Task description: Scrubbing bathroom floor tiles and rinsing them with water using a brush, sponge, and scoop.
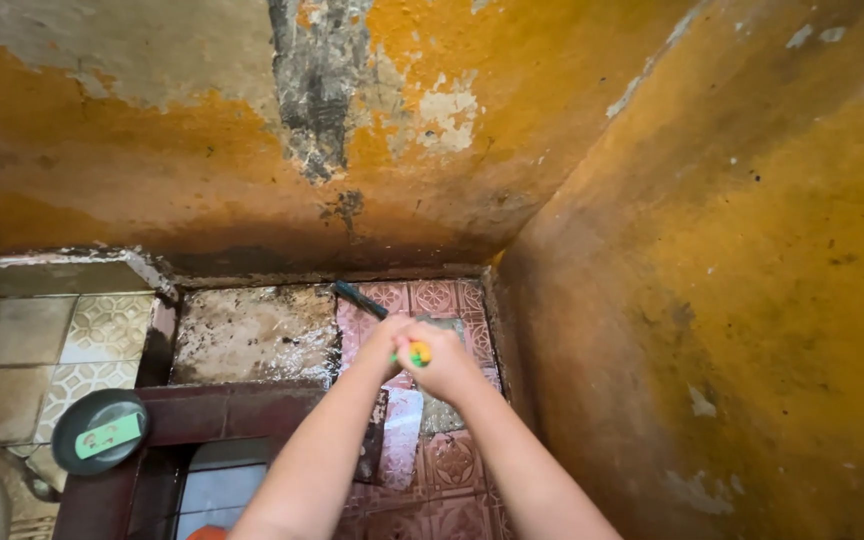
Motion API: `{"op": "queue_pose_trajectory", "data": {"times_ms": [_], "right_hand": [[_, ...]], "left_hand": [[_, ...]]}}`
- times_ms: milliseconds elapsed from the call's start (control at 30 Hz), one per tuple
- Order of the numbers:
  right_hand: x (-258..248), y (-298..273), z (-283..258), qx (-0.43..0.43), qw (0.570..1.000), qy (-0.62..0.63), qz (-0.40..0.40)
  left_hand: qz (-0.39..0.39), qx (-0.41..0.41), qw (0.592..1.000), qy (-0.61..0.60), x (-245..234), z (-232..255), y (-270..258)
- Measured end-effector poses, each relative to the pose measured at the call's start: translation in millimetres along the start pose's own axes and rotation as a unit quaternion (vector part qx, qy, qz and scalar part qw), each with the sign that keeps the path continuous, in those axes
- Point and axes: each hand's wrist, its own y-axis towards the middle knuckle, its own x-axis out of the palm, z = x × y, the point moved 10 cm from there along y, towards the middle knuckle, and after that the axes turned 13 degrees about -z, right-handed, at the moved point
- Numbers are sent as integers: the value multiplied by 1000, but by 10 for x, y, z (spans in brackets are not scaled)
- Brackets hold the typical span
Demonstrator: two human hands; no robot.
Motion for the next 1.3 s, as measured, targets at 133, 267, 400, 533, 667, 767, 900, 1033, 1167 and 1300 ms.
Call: {"op": "queue_pose_trajectory", "data": {"times_ms": [133, 267, 400, 533, 667, 767, 900, 1033, 1167, 1300], "right_hand": [[203, 27, 10, 19, 998, 5, -53], [-136, 24, 39, 65, 996, 31, -54], [-451, 44, -87, 96, 990, 90, -60], [-432, 90, -231, 79, 990, 105, -59], [-233, 205, -523, 48, 991, 97, -76], [114, 435, -545, 3, 990, 129, -65], [605, 680, -611, 29, 980, 187, -53], [1281, 903, -275, 25, 980, 184, -71], [1402, 818, -294, -24, 971, 156, -177], [1028, 590, -249, -27, 971, 126, -201]], "left_hand": [[204, -140, 925, -289, 288, -662, -167], [75, -144, 987, -10, 12, 249, -357], [72, -135, 988, -16, -150, 887, -483], [171, -83, 980, 53, -283, 677, -466], [301, 0, 950, 85, -608, 724, -850], [360, -9, 932, 36, -1053, 513, -1094], [427, -104, 898, -10, -1583, 175, -1454], [412, -58, 908, 56, -1588, -506, -1728], [358, -121, 925, -34, -1387, -533, -1926], [297, -174, 932, -110, -1137, -117, -1711]]}}
